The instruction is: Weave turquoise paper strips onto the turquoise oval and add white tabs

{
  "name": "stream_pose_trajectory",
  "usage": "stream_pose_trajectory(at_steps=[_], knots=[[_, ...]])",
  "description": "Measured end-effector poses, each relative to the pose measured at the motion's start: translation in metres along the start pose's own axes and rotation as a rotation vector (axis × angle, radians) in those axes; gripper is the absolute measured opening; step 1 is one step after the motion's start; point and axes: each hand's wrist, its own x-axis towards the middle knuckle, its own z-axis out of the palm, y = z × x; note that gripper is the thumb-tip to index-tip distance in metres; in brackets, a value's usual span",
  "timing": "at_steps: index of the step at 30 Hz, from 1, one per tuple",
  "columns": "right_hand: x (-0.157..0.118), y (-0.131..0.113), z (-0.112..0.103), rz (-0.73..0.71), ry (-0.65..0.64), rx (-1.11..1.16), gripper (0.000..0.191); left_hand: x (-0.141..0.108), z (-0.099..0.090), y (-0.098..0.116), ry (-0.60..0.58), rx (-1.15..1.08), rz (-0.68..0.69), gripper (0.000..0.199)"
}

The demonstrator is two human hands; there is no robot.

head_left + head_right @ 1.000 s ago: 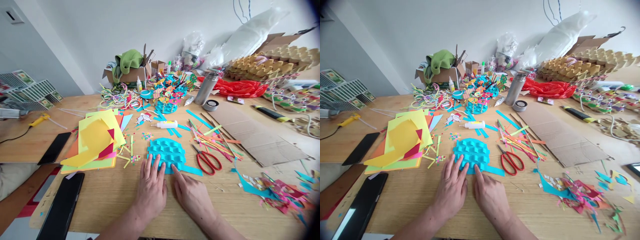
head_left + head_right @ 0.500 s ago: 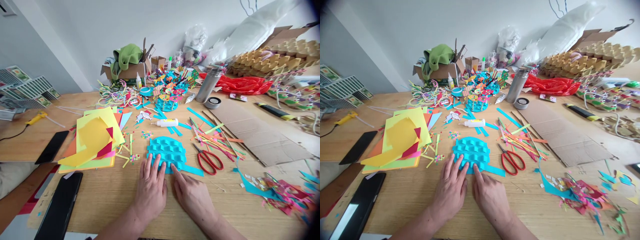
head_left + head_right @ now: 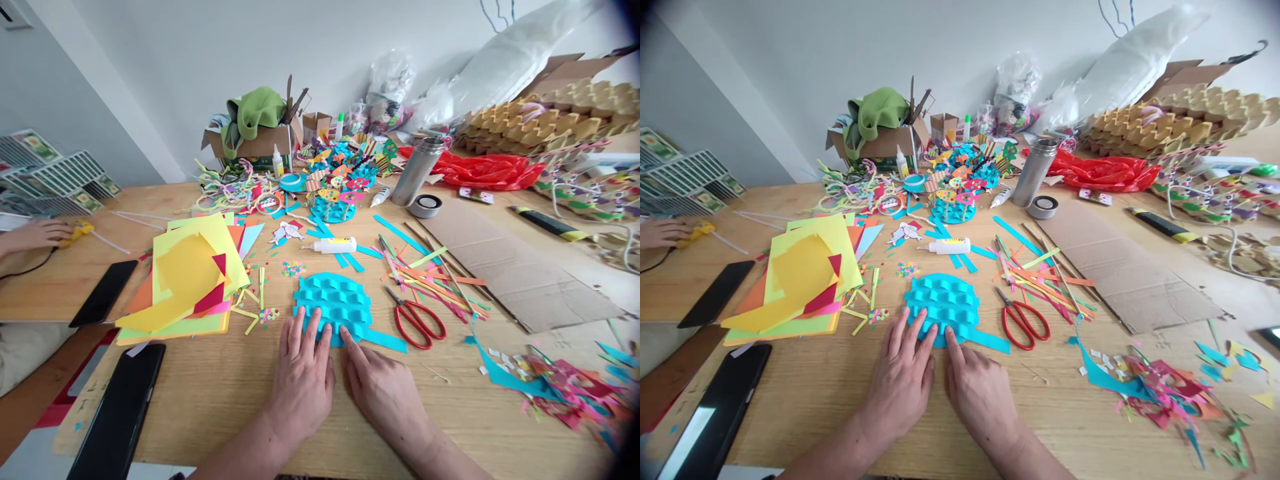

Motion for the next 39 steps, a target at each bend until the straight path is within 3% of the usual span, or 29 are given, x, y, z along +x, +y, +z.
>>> stream_pose_trajectory(at_steps=[12, 20, 28, 39], knots=[[-0.001, 0.001, 0.003, -0.001, 0.029, -0.007, 0.041, -0.001, -0.003, -0.002, 0.037, -0.078, -0.008, 0.057], [0.000, 0.001, 0.002, -0.018, 0.078, -0.020, 0.040, -0.005, -0.009, -0.009, 0.227, -0.295, -0.090, 0.058], [-0.001, 0.002, 0.003, -0.002, 0.042, 0.001, 0.040, -0.001, -0.006, -0.003, 0.093, -0.298, 0.025, 0.064], [-0.003, 0.002, 0.002, 0.002, 0.025, 0.013, 0.041, 0.001, -0.006, 0.001, 0.025, -0.234, 0.025, 0.068]])
